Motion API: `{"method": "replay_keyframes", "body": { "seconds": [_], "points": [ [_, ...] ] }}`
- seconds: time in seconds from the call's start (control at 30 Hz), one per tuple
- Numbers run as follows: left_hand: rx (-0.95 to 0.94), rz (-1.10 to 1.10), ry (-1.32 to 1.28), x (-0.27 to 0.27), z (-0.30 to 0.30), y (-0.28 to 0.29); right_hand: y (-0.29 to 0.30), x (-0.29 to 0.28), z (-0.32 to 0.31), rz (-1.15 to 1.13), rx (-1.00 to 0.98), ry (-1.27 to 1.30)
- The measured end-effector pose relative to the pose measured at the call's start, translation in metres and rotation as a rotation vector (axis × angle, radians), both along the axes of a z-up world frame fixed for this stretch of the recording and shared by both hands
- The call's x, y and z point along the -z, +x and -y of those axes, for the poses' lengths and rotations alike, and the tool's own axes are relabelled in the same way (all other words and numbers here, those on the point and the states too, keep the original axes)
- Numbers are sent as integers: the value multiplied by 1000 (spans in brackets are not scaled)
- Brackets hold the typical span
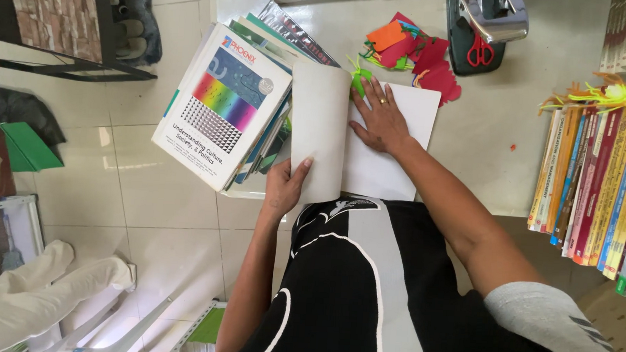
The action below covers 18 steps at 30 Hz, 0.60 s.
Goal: Insert colored paper markers into library textbooks and organize them into stacks.
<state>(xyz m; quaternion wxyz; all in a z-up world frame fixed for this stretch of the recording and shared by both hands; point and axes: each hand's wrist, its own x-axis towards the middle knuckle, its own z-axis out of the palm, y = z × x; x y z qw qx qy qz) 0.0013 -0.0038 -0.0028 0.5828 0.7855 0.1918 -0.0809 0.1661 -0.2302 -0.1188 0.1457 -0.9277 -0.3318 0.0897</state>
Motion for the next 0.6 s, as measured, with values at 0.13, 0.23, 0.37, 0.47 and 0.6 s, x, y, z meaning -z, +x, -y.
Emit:
{"method": "replay_keyframes", "body": {
  "seconds": [0.13,0.23,0.37,0.47,0.6],
  "points": [
    [12,-24,64,3,-2,1,9,-3,10,18,-87,36],
    [22,-20,50,7,-4,0,9,-6,9,-9,-117,29],
    [45,-92,107,-7,1,4,0,-3,-4,-9,-92,-36],
    [45,-62,118,-7,2,0,-6,-12,-11,-3,-88,-76],
    [63,-90,32,-21,11,-1,-7,-16,-4,-39,-106,-6]
  ]
}}
